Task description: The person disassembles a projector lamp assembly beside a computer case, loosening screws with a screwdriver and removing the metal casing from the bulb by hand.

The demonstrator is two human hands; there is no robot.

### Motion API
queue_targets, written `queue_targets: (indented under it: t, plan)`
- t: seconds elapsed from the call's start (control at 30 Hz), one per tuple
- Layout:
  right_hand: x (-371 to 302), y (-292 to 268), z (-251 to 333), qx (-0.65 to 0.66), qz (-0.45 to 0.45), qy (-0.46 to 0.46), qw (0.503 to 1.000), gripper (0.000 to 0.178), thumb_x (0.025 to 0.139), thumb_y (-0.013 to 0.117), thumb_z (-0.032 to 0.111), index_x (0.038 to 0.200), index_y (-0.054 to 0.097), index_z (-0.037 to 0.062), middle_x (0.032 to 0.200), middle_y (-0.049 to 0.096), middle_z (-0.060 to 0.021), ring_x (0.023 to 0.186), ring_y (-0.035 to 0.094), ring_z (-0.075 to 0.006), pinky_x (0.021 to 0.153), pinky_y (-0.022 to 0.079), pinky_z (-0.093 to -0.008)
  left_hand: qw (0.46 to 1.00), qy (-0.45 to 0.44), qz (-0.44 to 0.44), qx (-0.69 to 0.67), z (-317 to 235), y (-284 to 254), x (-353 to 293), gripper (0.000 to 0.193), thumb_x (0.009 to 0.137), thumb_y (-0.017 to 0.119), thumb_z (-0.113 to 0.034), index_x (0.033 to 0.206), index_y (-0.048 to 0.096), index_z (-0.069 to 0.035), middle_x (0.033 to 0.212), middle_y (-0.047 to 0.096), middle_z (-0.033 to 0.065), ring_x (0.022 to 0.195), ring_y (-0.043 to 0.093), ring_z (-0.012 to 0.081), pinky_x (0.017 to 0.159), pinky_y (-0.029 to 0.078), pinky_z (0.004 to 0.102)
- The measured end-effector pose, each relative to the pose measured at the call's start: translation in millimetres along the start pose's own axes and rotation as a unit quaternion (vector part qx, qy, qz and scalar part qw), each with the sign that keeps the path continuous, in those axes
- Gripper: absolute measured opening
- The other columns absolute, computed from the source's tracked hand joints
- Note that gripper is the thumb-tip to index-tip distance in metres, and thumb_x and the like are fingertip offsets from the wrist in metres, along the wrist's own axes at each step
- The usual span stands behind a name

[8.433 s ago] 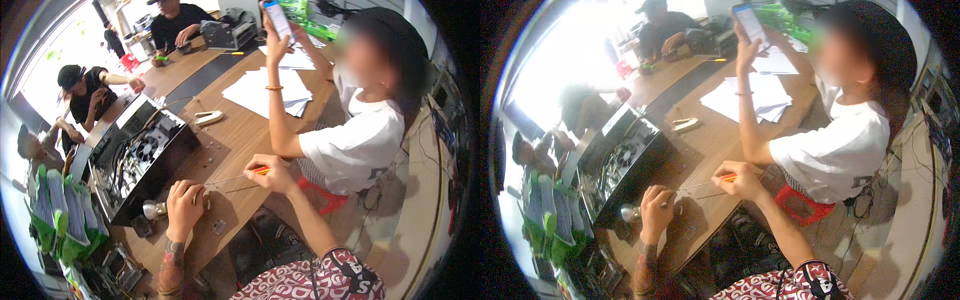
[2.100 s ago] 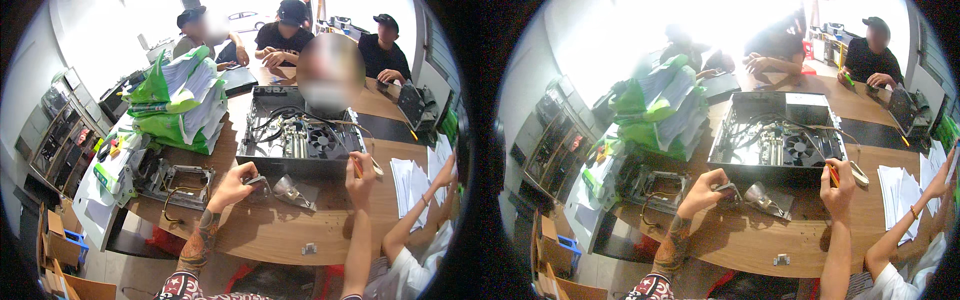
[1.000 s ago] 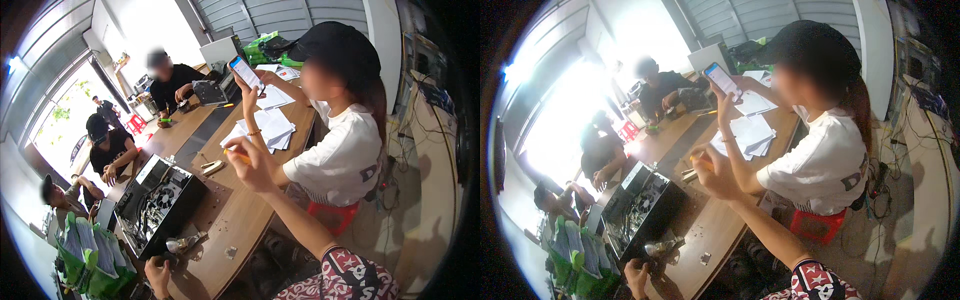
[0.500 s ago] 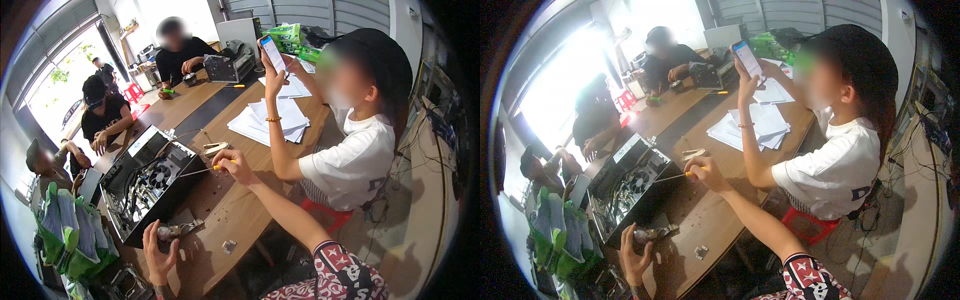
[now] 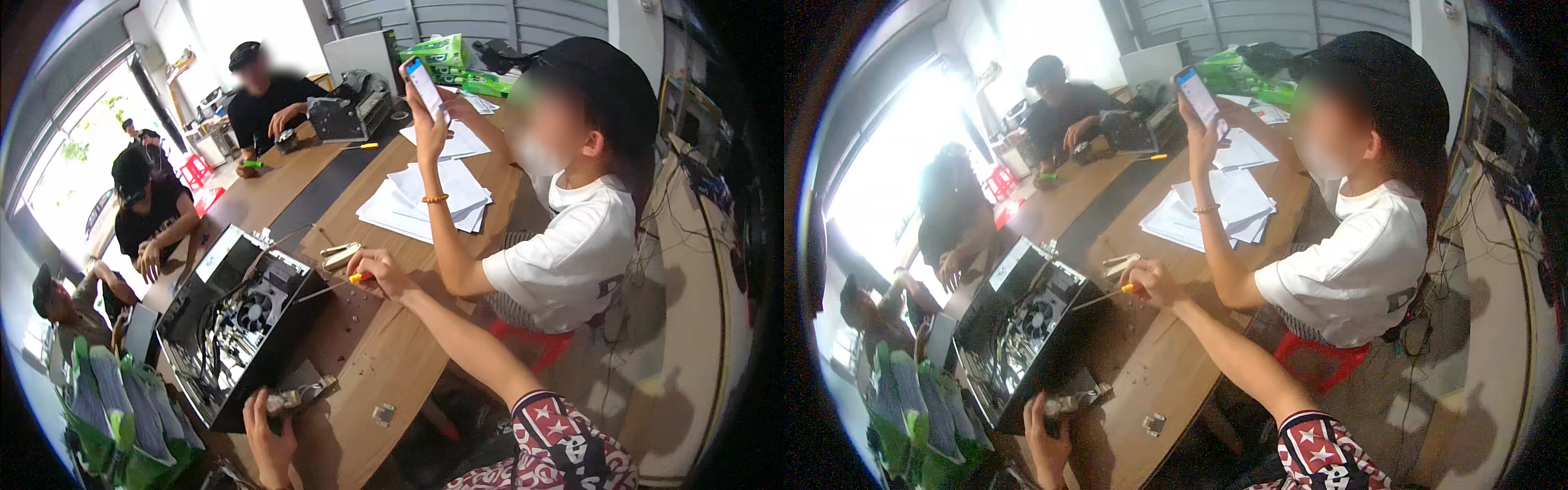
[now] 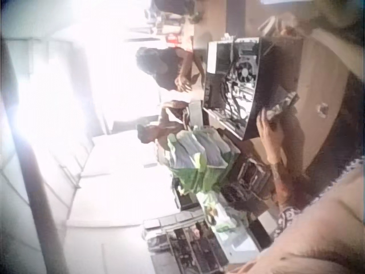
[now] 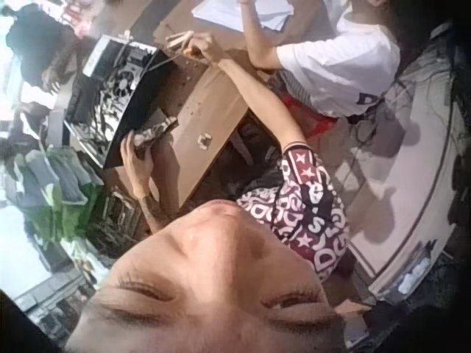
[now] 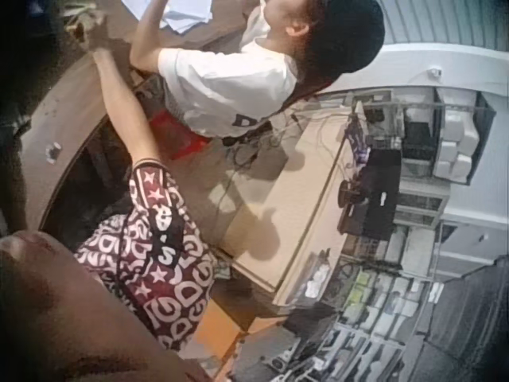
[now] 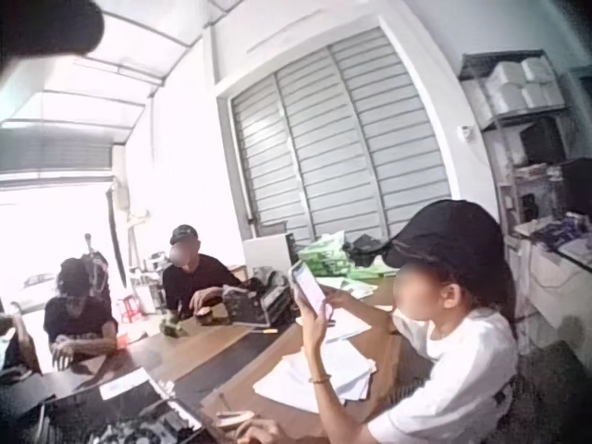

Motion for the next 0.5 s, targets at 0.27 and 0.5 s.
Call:
queue_targets:
  t: [0.27, 0.5]
  plan:
    - [-5.7, 3.8, -1.8, -0.042, 0.002, -0.012, 0.999, 0.021, 0.083, 0.053, 0.018, 0.078, 0.066, 0.0027, 0.070, 0.062, -0.0026, 0.057, 0.053, -0.0058, 0.048, 0.038, -0.0196, 0.999, 0.016, -0.011, -0.034, -14.6, -9.0, -2.8, 0.045, 0.086, 0.068, -0.005, 0.129, 0.054, -0.003, 0.124, 0.056, 0.0207, 0.116, 0.053, 0.0399, 0.097, 0.046, 0.0455]
    - [-5.4, 25.3, -3.2, 0.003, 0.054, -0.009, 0.998, 0.020, 0.086, 0.051, 0.014, 0.079, 0.065, 0.0019, 0.068, 0.060, -0.0023, 0.057, 0.053, -0.0063, 0.048, 0.038, -0.0204, 0.999, -0.013, -0.047, -0.016, -20.0, -11.1, -1.7, 0.035, 0.090, 0.063, -0.004, 0.125, 0.060, -0.003, 0.117, 0.064, 0.0203, 0.107, 0.063, 0.0363, 0.090, 0.052, 0.0409]
Point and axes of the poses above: each hand's wrist, its own x-axis towards the middle knuckle, its own y-axis out of the palm, z = x × y, the point moved 6 cm from there along x, towards the middle knuckle
